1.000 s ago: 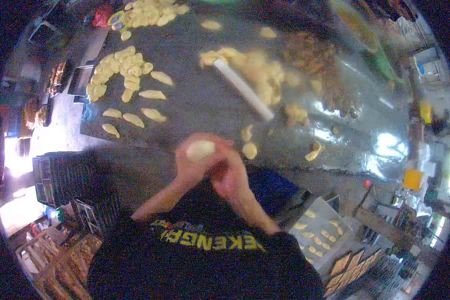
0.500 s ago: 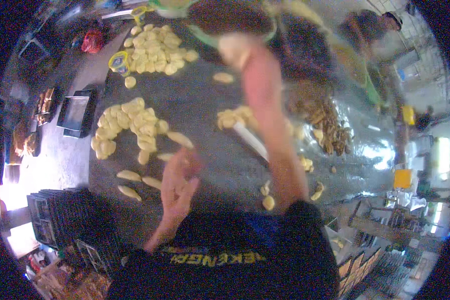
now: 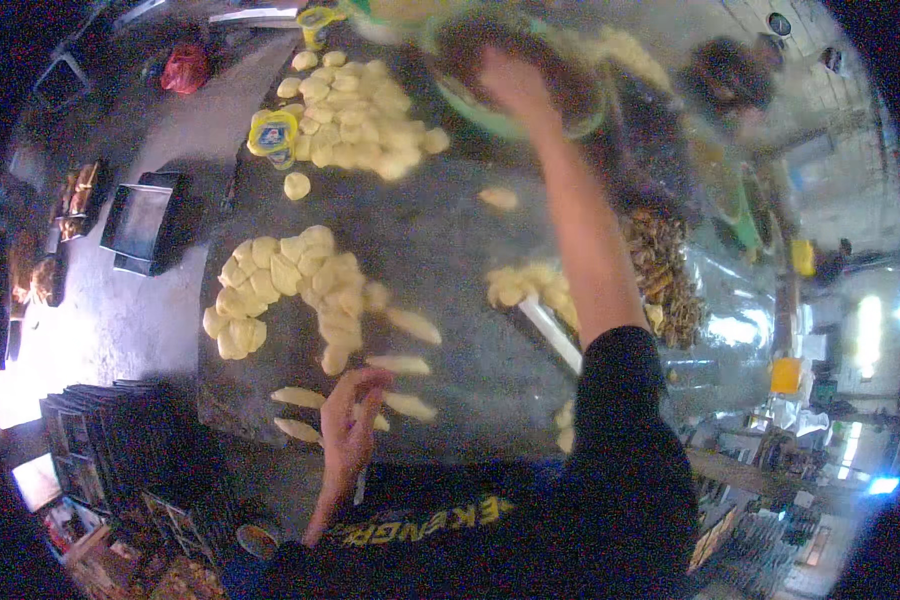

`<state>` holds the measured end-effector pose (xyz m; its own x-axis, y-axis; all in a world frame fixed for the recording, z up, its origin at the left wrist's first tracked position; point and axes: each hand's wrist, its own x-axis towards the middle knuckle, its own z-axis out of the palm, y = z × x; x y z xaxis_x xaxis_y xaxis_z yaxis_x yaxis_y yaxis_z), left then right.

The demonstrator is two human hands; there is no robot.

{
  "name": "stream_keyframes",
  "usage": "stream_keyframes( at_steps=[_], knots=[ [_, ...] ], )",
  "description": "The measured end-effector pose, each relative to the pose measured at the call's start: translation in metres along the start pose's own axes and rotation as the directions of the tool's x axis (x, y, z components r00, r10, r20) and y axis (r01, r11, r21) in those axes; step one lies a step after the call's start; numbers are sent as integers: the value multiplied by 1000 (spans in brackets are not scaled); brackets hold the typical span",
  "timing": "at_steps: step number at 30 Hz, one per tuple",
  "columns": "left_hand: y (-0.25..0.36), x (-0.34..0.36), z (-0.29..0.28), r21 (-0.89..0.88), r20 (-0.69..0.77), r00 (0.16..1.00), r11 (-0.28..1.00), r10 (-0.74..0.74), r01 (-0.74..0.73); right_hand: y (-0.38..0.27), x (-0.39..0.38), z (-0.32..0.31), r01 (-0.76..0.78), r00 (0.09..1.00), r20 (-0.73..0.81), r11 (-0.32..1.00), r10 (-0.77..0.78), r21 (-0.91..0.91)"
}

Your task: The person prepares pastries by filling dough pieces and then rolling them with a rolling pin on a metal work table.

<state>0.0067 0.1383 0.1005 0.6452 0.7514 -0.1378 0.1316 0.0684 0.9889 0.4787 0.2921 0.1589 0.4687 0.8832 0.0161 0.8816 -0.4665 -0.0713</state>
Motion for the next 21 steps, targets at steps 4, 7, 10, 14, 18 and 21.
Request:
stream_keyframes(
  at_steps=[4,7,10,14,18,21],
  knots=[
    [2,6,0,-47,17,998,997,-57,57,22,-8,21,118,971,-208,993,-116,-6],
    [4,8,-1,-42,44,997,997,-59,61,-9,-38,6,71,938,-348,982,-5,177],
    [7,8,8,-17,75,997,1000,-12,13,6,-49,6,31,940,-342,995,5,100],
    [22,2,21,30,81,987,990,-136,134,35,-49,23,-25,903,-415,978,111,207],
    [11,-10,29,-27,121,992,999,-43,47,10,-125,-6,-137,959,-59,635,278,760],
    [21,-25,51,-108,161,983,989,-83,102,-14,-229,-9,-66,997,65,-32,-42,997]
  ],
)
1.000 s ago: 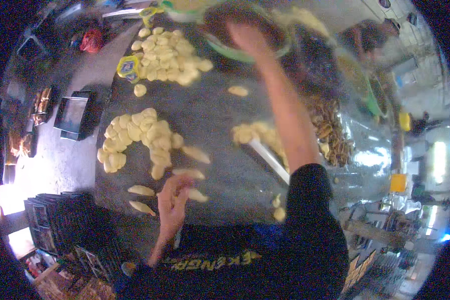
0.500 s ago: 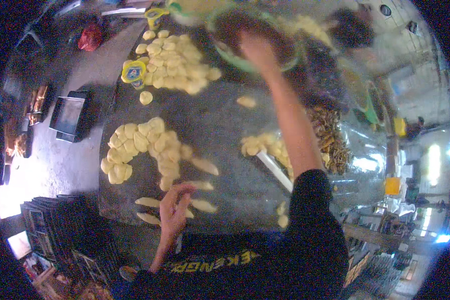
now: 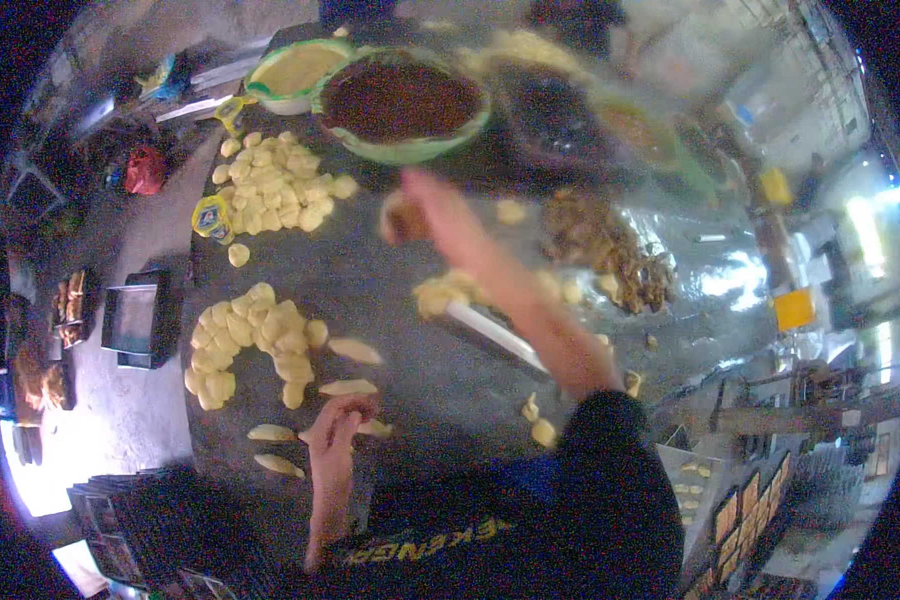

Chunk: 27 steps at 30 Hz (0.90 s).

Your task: The person prepares pastries by filling dough pieces and then rolling them with a rolling pin on a metal work table.

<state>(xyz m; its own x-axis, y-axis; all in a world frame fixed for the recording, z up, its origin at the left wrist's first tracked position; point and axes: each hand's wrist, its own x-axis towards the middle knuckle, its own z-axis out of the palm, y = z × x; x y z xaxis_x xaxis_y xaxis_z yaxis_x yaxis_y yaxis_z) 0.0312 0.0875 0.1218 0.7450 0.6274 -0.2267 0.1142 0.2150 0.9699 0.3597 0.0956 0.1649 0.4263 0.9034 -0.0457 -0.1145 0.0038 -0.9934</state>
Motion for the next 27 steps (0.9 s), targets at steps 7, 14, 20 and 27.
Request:
stream_keyframes(
  at_steps=[7,14,20,27],
  knots=[
    [-57,-30,62,-480,216,934,803,-284,354,65,-234,58,-474,863,-112,867,492,151],
    [-74,-97,115,-42,254,854,877,-454,479,85,-348,27,-477,876,-111,878,470,-44],
    [-87,-96,156,-369,231,902,825,-366,429,104,-388,-2,-517,850,-133,856,510,-22],
    [-76,-57,156,-662,325,870,567,-371,490,92,-364,-40,-354,891,-333,932,309,-81]
  ],
)
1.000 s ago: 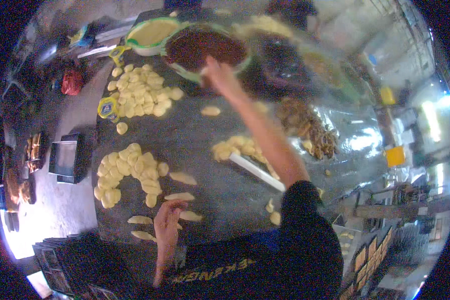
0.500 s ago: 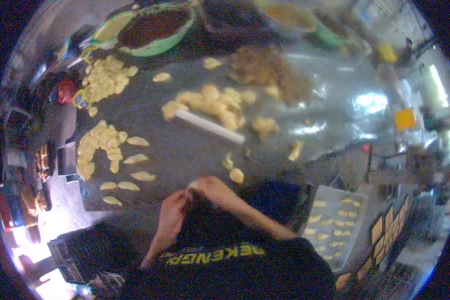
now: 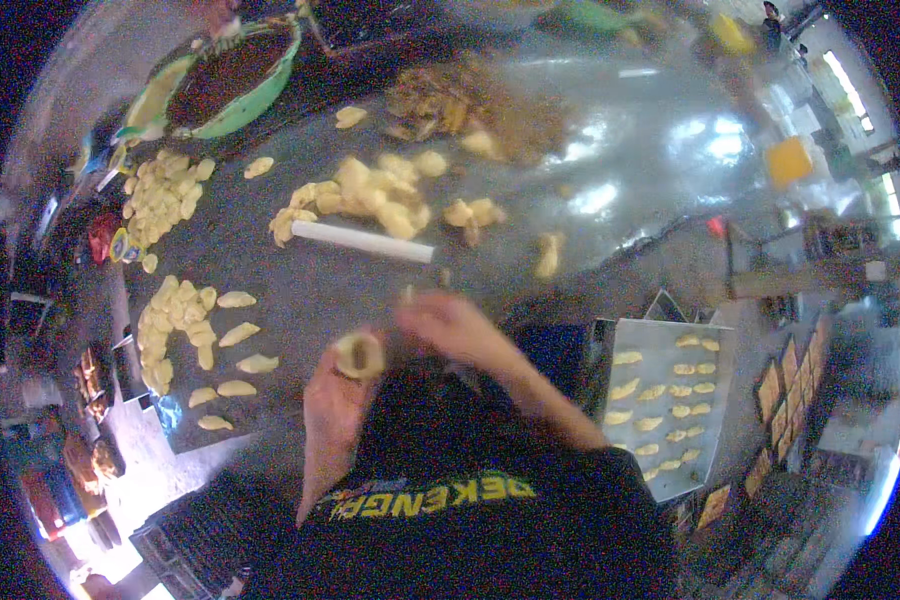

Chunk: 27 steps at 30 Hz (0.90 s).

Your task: The person prepares pastries by filling dough pieces and then rolling them with a rolling pin on a metal work table.

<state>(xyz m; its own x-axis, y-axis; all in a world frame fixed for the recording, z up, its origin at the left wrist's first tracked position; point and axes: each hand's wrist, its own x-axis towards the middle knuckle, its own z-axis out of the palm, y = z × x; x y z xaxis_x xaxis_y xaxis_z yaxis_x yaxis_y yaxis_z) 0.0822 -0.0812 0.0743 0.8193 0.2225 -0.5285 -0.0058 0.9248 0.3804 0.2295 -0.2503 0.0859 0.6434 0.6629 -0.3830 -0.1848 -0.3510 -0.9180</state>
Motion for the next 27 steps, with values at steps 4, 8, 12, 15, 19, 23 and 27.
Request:
stream_keyframes(
  at_steps=[4,8,12,15,19,23,27],
  knots=[
    [32,11,-1,139,-10,998,988,68,-66,4,82,-86,58,876,-406,892,-261,-447],
    [65,19,-5,170,-35,996,982,86,-79,-4,159,-112,-155,826,-447,624,-344,-766],
    [88,31,-11,195,-39,996,979,76,-67,10,194,-121,-118,854,-349,510,-386,-852],
    [96,43,-20,171,28,999,985,23,-27,3,184,-122,-156,846,-351,444,-400,-882],
    [113,39,-8,184,-31,999,983,18,-12,-16,169,-94,-13,830,-414,728,-374,-685],
    [111,39,-8,173,-44,999,985,-21,28,-86,104,19,324,905,-109,831,-412,-452],
    [107,26,-4,154,-93,995,986,-45,59,-105,83,88,620,766,312,518,-562,-589]
  ],
)
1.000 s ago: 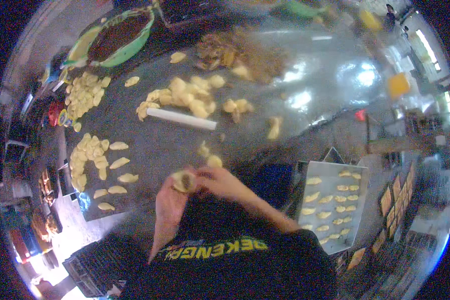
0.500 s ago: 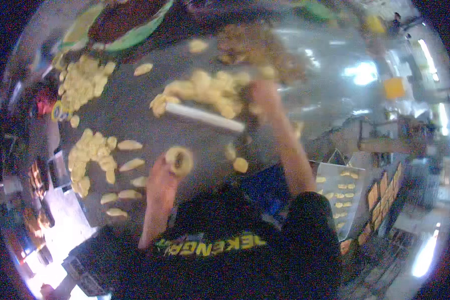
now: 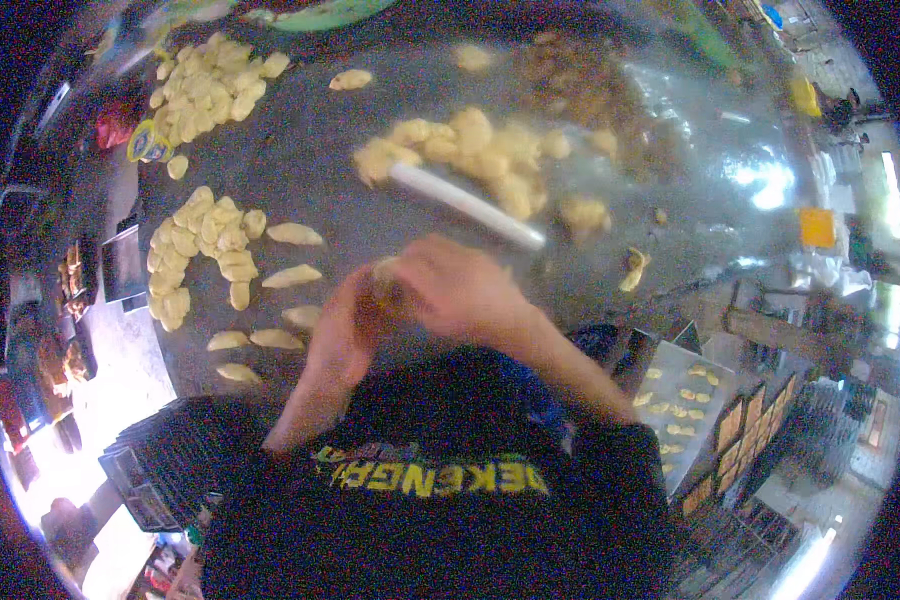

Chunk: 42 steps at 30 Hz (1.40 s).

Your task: The person prepares pastries by filling dough pieces and then rolling them with a rolling pin on a metal work table.

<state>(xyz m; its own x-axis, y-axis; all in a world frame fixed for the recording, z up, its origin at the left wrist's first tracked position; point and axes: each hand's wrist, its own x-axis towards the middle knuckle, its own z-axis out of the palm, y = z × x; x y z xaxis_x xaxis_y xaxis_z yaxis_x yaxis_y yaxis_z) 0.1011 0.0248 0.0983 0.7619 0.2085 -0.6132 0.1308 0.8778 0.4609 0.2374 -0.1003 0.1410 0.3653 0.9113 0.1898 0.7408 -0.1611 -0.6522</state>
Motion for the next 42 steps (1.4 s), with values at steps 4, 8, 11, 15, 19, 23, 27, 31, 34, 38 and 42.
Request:
stream_keyframes(
  at_steps=[4,8,11,15,19,23,27,31,34,38,42],
  knots=[
    [-17,-11,4,52,26,996,994,89,-91,-3,-34,-2,305,943,-66,926,-327,-222],
    [-44,-24,17,170,75,987,974,140,-151,-8,-79,-8,315,927,-141,925,-347,-211],
    [-73,-30,31,254,80,986,953,146,-162,2,-109,8,372,862,-277,900,-425,-226],
    [-107,-53,40,211,63,991,969,116,-127,-10,-131,-11,272,901,-349,962,-257,-6],
    [-136,-72,52,536,84,966,805,246,-252,-13,-156,-11,-378,873,-41,727,486,573],
    [-151,-80,51,606,-16,963,769,268,-204,-1,-186,5,-296,910,-120,824,397,483],
    [-140,-82,49,673,-104,962,730,252,-119,-4,-190,7,-171,927,-186,808,326,563],
    [-129,-72,21,507,-111,989,861,93,-24,3,-186,11,-367,866,-88,744,493,559],
    [-109,-65,3,324,-41,995,943,93,-75,15,-170,26,-321,872,-94,706,480,631],
    [-83,-50,-14,756,-77,945,637,318,-153,25,-144,37,-343,898,-74,794,434,502],
    [-79,-17,-53,960,256,677,-96,690,-265,44,-118,71,-562,800,-70,786,595,257]
  ],
)
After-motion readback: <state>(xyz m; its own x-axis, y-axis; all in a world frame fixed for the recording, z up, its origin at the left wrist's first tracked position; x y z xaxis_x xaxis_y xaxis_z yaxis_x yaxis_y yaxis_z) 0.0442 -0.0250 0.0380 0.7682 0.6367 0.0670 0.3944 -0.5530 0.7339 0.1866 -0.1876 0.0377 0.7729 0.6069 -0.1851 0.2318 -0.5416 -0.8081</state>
